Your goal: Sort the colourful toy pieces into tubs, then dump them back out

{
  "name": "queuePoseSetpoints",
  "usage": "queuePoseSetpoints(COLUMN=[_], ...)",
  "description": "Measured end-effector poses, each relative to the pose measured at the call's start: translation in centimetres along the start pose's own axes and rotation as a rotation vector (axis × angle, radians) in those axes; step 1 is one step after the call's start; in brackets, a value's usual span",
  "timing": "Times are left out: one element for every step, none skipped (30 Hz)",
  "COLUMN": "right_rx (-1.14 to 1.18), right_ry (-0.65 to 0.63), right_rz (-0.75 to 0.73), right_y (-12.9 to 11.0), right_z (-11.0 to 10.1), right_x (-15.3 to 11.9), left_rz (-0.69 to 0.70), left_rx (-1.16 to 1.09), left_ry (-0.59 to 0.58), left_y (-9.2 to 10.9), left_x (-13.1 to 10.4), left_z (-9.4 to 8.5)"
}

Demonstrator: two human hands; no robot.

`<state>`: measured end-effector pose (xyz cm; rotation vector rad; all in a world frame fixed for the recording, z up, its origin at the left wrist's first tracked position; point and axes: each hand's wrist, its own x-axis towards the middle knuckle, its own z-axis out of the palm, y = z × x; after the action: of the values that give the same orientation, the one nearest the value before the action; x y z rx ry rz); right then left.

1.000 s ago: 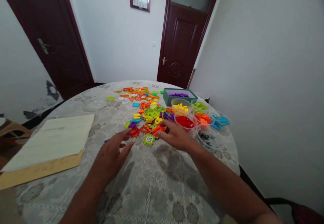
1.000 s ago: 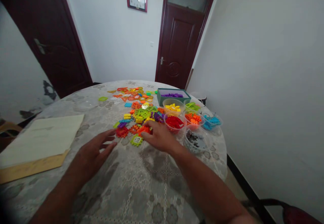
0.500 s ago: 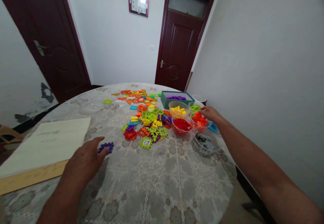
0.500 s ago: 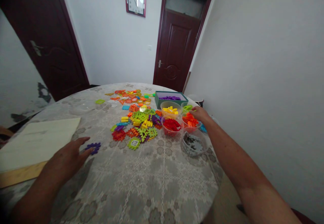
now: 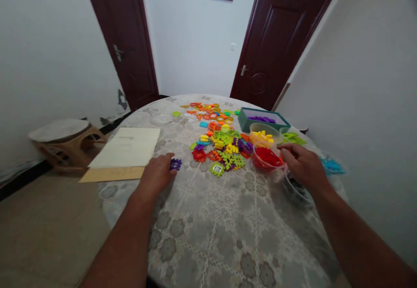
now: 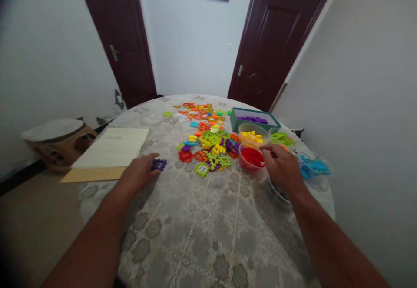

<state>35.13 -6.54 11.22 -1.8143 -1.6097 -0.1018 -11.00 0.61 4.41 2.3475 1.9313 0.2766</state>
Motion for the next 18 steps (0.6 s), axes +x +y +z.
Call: queuePoseSetpoints(right_rx=[0.059,0.118,0.178,0.236,0.292,0.342,0.384,0.42,0.451,0.479,0.505,0.53,0.552,0.568,0.579,0.588,0.6,0.625], right_ry=[-0.055,-0.117,-0.172,-0.222,-0.258,-0.283,-0.301,-0.316,-0.331,-0.353,-0.377,-0.399,-0.415,-0.422,-0.42,-0.416,-0.41,-0.411], right_rz=[-0.057,-0.115,-0.172,-0.223,-0.264,-0.296,-0.32,-0.342,-0.363,-0.384,-0.402,-0.413,-0.415,-0.405,-0.38,-0.342,-0.288,-0.223], right_y=[-1.6,-3.2,-4.7,-6.0,-7.2,-8.3,-9.1,-9.7,-10.1,-10.4,-10.5,-10.6,-10.5,-10.5,-10.5,-10.5,-10.6,-10.6], right_z=[0.7,1.5,2.5,3.5,4.6,5.7,6.8,7.8,8.7,9.5,10.1,10.6,10.9,11.1,11.2,11.2,11.2,11.1], right_x=[-1.2,-2.3,-3.4,-4.4,-5.4,-6.3,-7.1,-7.8,-8.6,-9.2,-9.9,-10.4,-10.8,-11.0,-11.2,-11.2,-11.1,-10.9], left_rz=[-0.024,-0.052,-0.069,-0.078,-0.081,-0.077,-0.07,-0.061,-0.047,-0.026,0.001,0.028,0.054,0.078,0.109,0.152,0.208,0.284], left_rx=[0.005,0.01,0.018,0.027,0.035,0.04,0.04,0.034,0.024,0.011,-0.007,-0.032,-0.064,-0.104,-0.15,-0.201,-0.254,-0.313], left_ry=[0.0,0.007,0.011,0.011,0.007,-0.001,-0.01,-0.016,-0.018,-0.016,-0.01,0.0,0.011,0.026,0.046,0.072,0.107,0.147], left_y=[0.2,0.4,0.5,0.5,0.5,0.4,0.3,0.2,0.1,0.1,0.0,0.0,0.0,0.2,0.5,1.0,1.7,2.6], left_x=[0.0,0.0,0.0,0.0,0.1,0.2,0.3,0.5,0.6,0.7,0.8,0.9,0.9,0.8,0.6,0.3,-0.1,-0.6], left_z=[-0.1,-0.2,-0.2,-0.2,-0.1,-0.1,-0.1,-0.1,0.0,0.0,0.1,0.2,0.2,0.3,0.3,0.3,0.3,0.3])
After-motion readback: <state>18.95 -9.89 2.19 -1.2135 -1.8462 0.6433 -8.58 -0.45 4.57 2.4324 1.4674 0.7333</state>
